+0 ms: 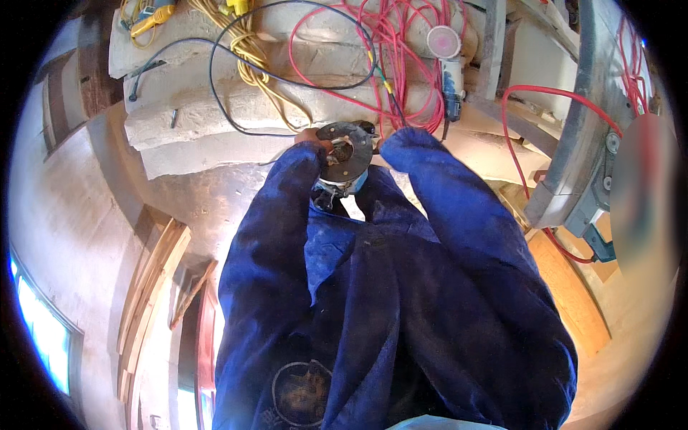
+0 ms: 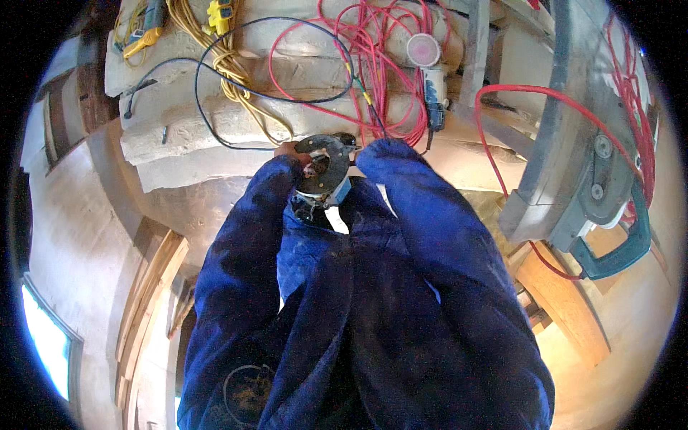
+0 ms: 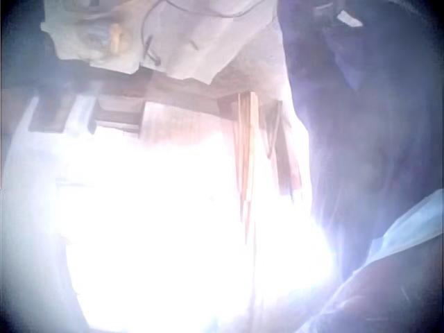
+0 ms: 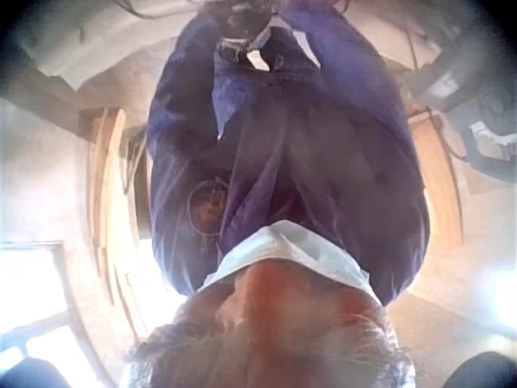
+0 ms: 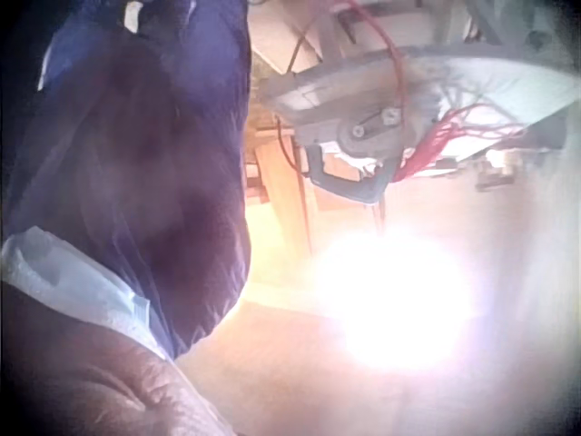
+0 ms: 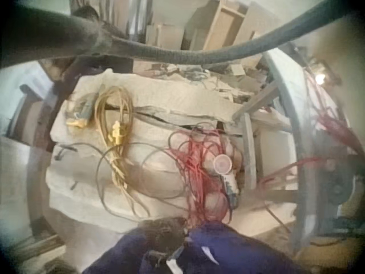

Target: The person uses a wrench to tighten or loosen a component on the base of a handheld woodworking router while it rests on a wooden surface.

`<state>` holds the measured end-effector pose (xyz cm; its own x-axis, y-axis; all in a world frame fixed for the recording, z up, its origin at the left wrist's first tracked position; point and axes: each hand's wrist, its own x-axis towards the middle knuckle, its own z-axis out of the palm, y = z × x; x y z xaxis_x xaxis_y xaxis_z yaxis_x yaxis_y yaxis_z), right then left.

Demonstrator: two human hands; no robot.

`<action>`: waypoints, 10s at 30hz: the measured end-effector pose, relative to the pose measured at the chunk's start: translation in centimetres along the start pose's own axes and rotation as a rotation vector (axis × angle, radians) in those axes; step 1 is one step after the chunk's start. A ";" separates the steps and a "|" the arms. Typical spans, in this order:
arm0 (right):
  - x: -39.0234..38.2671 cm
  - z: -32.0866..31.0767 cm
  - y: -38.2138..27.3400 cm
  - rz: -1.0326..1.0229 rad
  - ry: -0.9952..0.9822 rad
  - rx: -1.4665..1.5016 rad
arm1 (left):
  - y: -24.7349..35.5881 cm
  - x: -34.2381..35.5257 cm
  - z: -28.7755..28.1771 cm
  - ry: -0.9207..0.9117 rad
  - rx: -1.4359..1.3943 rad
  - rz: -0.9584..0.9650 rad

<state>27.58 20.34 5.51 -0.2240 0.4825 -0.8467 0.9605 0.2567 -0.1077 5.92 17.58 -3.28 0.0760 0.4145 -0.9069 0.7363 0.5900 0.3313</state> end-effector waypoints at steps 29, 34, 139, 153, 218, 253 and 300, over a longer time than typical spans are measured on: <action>-9.8 15.4 -3.8 -0.375 0.004 0.548 | 1.5 -2.1 1.3 0.147 0.103 -0.139; -9.5 15.9 -4.3 -0.348 -0.031 0.634 | 2.7 -3.3 0.8 0.151 0.080 -0.137; -7.1 13.2 2.3 -0.145 -0.323 1.253 | 3.6 -4.2 0.6 0.098 0.131 -0.109; 0.8 12.9 7.4 -0.262 -0.065 0.975 | 3.7 -3.8 0.5 0.106 0.129 -0.074; -8.7 11.1 3.3 0.232 -0.409 1.723 | 2.8 -3.8 1.0 0.073 0.102 -0.223; 6.5 18.1 5.4 0.419 -0.248 2.243 | 3.7 -4.4 0.6 0.086 0.161 -0.186; -12.1 13.7 3.3 0.010 -0.356 2.224 | 2.2 -3.2 1.4 0.159 0.223 -0.205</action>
<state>35.75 3.90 8.28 -0.4345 0.2893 -0.8529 -0.3814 -0.9170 -0.1167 8.24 16.58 0.02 -0.1814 0.4159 -0.8911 0.8555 0.5137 0.0657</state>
